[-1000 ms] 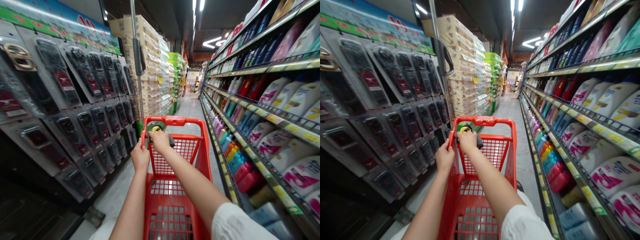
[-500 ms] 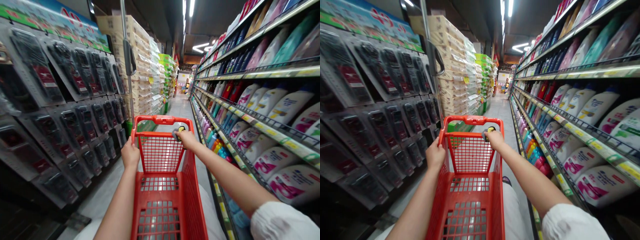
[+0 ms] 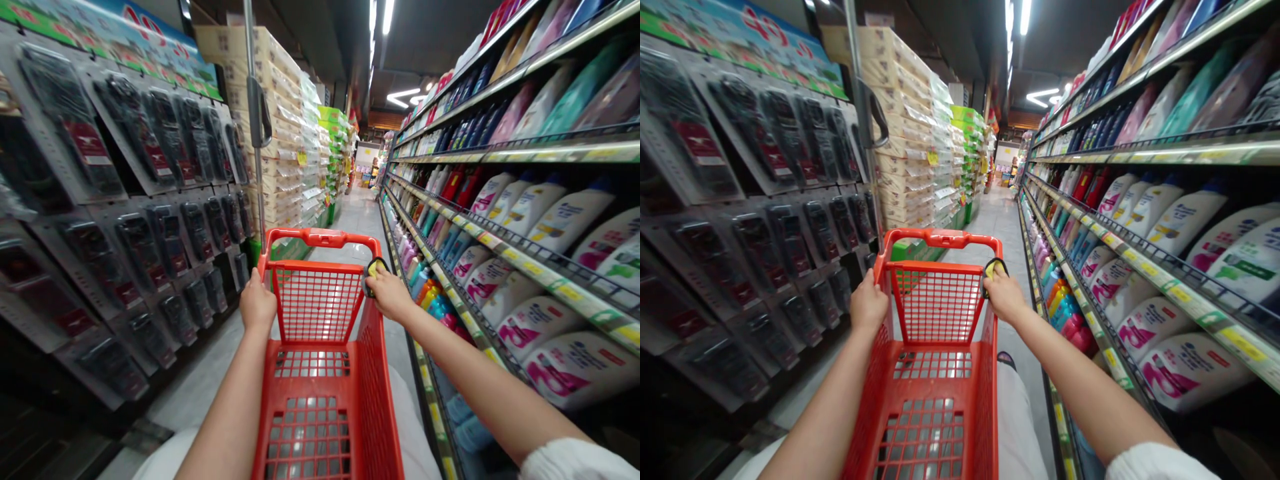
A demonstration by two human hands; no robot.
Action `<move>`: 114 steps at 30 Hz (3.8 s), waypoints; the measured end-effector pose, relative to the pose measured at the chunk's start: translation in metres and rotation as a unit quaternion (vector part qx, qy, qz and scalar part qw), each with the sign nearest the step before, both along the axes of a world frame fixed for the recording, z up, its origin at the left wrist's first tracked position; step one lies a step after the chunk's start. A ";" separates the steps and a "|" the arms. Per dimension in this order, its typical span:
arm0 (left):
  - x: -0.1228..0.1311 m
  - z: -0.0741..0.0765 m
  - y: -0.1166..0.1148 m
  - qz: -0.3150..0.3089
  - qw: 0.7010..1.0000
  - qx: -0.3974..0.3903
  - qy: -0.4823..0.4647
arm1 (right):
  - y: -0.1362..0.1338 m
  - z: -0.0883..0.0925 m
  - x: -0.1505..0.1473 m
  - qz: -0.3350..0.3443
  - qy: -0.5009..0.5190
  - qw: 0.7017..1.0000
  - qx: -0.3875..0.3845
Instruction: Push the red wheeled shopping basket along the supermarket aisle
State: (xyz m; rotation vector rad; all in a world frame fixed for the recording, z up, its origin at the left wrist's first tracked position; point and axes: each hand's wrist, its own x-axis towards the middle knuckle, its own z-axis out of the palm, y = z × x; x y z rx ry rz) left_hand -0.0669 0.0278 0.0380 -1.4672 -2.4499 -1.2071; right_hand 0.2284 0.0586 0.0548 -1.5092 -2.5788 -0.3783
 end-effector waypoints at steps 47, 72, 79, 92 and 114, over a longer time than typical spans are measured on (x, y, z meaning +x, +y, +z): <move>-0.002 -0.002 -0.021 0.062 0.997 -0.018 0.044 | 0.030 -0.117 -0.220 0.138 0.382 0.909 0.091; -0.028 -0.015 -0.014 0.012 0.831 0.286 -0.477 | 0.004 -0.132 -0.230 -0.027 0.483 0.875 -0.028; -0.024 -0.009 -0.018 -0.010 0.801 0.309 -0.513 | -0.019 -0.098 -0.290 0.178 0.753 0.606 -0.183; -0.021 -0.013 -0.018 0.003 0.825 0.299 -0.479 | -0.037 -0.157 -0.299 -0.003 0.800 0.494 -0.342; -0.017 -0.007 -0.020 0.038 0.808 0.299 -0.507 | -0.042 -0.151 -0.299 0.089 0.829 0.473 -0.286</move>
